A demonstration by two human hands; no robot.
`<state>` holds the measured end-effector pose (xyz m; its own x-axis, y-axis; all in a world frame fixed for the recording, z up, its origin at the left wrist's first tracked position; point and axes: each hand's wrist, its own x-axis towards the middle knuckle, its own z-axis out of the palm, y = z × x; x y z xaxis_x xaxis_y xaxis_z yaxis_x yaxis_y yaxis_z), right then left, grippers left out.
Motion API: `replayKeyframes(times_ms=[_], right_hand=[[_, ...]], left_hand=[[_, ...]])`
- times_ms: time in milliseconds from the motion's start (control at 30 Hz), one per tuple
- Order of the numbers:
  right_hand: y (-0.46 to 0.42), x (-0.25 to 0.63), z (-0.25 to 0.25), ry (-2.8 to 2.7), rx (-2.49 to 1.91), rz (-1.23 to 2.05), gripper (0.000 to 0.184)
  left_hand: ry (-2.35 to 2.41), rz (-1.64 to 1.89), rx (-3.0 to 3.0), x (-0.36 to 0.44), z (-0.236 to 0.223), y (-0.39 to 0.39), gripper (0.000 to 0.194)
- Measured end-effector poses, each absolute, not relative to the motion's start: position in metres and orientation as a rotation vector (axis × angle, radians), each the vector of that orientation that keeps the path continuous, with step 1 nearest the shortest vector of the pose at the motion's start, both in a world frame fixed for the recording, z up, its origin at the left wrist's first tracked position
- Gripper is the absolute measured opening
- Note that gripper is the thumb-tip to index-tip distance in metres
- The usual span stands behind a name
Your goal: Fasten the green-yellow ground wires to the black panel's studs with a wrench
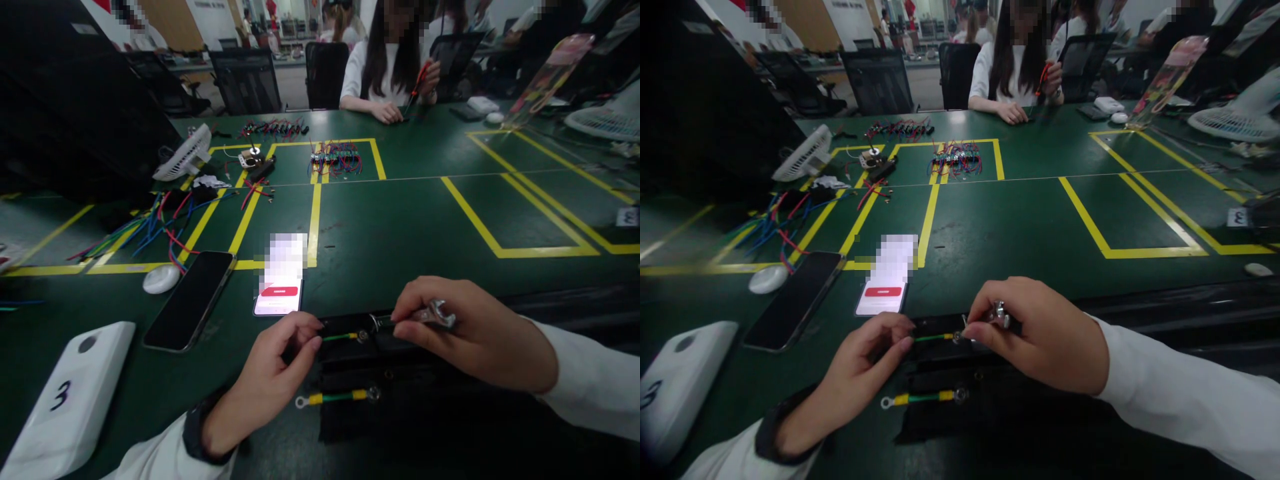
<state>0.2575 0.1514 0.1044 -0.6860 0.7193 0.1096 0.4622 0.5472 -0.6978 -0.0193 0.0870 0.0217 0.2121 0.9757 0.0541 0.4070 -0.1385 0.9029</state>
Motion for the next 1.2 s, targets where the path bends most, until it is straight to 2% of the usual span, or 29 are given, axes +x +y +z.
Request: replayKeyframes(times_ms=[333,700,1000,1200], right_hand=[[0.146,0.252,0.095,-2.528,-0.894,0.906,0.011],[0.158,0.246,0.108,-2.623,-0.725,1.016,0.014],[0.149,0.256,0.107,-2.429,-0.96,0.936,0.001],[0.145,0.255,0.097,-2.49,-0.948,0.903,0.003]], left_hand=[[1.318,0.9,1.678,-0.017,0.023,0.086,0.009],[1.323,0.905,1.678,-0.017,0.026,0.087,0.01],[1.327,0.916,1.669,-0.02,0.023,0.086,0.01],[1.334,0.91,1.667,-0.016,0.025,0.088,0.011]])
